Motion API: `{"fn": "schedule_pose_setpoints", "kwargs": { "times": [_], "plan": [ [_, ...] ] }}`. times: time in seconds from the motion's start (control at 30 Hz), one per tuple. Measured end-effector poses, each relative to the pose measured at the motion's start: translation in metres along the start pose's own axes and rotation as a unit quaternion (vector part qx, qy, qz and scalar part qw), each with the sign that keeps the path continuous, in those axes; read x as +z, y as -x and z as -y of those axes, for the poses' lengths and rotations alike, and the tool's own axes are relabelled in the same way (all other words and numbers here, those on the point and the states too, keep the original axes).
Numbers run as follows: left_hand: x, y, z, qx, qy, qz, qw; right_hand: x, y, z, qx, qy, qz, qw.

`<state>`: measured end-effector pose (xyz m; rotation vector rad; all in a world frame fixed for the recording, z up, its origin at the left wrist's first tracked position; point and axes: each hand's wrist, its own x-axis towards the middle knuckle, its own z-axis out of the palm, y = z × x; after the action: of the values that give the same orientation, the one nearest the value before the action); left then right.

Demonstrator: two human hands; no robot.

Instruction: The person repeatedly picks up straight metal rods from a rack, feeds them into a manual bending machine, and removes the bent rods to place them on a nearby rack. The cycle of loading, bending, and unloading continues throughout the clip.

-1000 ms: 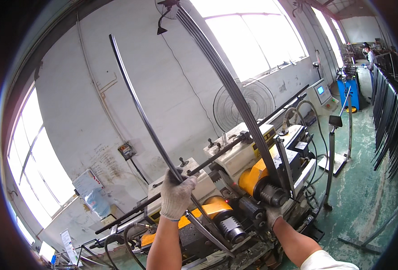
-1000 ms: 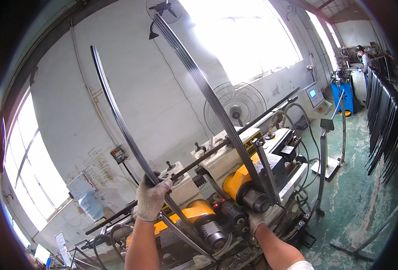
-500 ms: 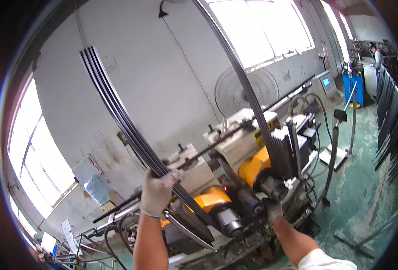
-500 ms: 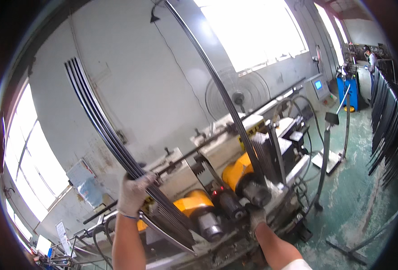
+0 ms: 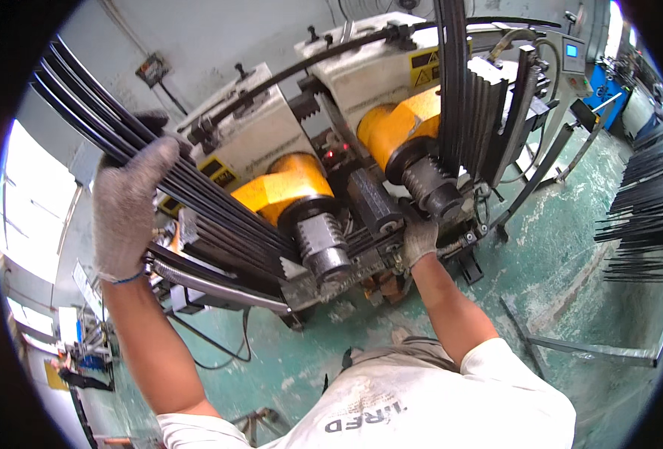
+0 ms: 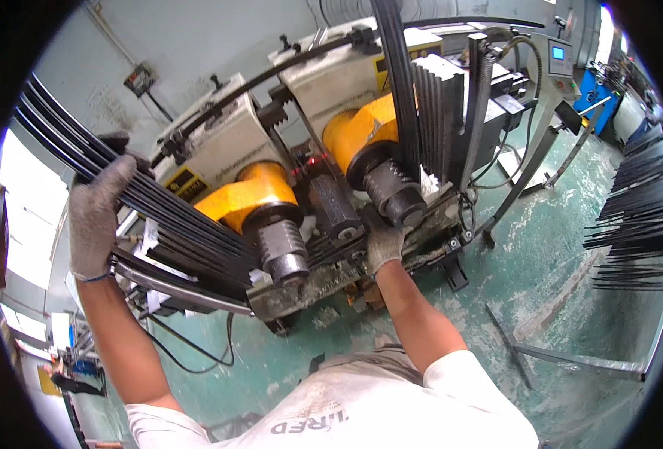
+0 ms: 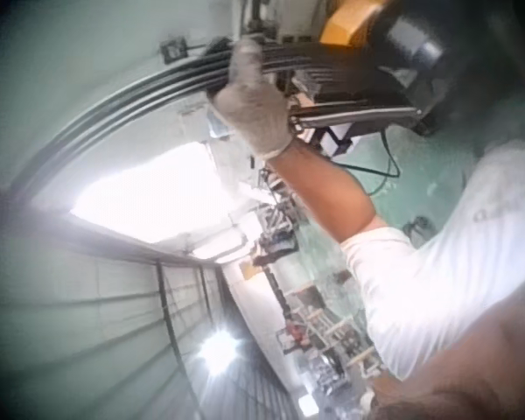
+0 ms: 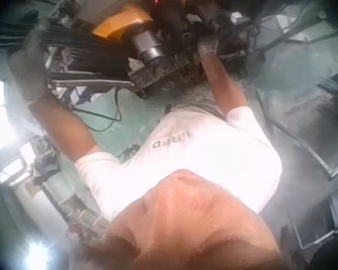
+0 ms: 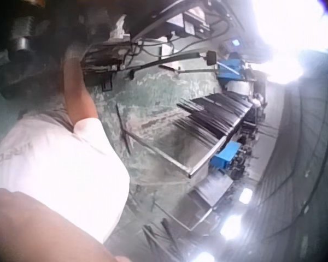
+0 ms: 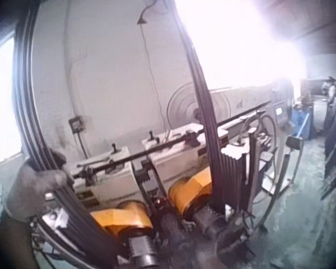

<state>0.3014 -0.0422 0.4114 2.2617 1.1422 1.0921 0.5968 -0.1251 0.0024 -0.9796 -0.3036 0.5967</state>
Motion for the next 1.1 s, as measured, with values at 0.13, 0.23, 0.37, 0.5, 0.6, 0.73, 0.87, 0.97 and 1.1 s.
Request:
{"fn": "schedule_pose_setpoints", "kwargs": {
  "times": [0.13,0.23,0.37,0.5,0.6,0.73,0.87,0.97,1.1],
  "plan": [
    [0.004,0.0,-0.003,0.003,-0.004,0.017,1.0,0.004,-0.001,0.005,0.022,-0.036,-0.02,0.999],
    [0.0,-0.003,0.004,0.071,-0.028,0.062,0.995,0.002,0.002,0.011,0.07,-0.062,-0.01,0.996],
    [-0.015,-0.008,0.011,0.203,-0.168,0.128,0.956,0.009,0.006,0.016,0.093,-0.081,-0.015,0.992],
    [-0.024,-0.019,0.022,0.353,-0.343,0.116,0.863,-0.003,-0.005,0.007,0.105,-0.068,-0.017,0.992],
    [-0.026,-0.019,0.026,0.363,-0.306,0.117,0.872,0.01,0.002,0.015,0.119,-0.069,-0.027,0.99],
    [-0.027,-0.018,0.018,0.421,-0.441,0.086,0.788,-0.004,-0.011,-0.006,0.143,-0.112,-0.026,0.983],
    [-0.037,0.022,0.003,0.441,-0.423,0.03,0.791,-0.027,-0.005,-0.033,0.149,-0.094,-0.019,0.984],
    [-0.048,0.083,-0.013,0.446,-0.36,-0.012,0.819,-0.03,0.06,0.033,0.157,-0.103,-0.027,0.982],
    [-0.056,0.209,-0.041,0.191,-0.108,-0.105,0.97,-0.072,0.121,0.049,0.14,-0.066,0.03,0.987]
  ]
}}
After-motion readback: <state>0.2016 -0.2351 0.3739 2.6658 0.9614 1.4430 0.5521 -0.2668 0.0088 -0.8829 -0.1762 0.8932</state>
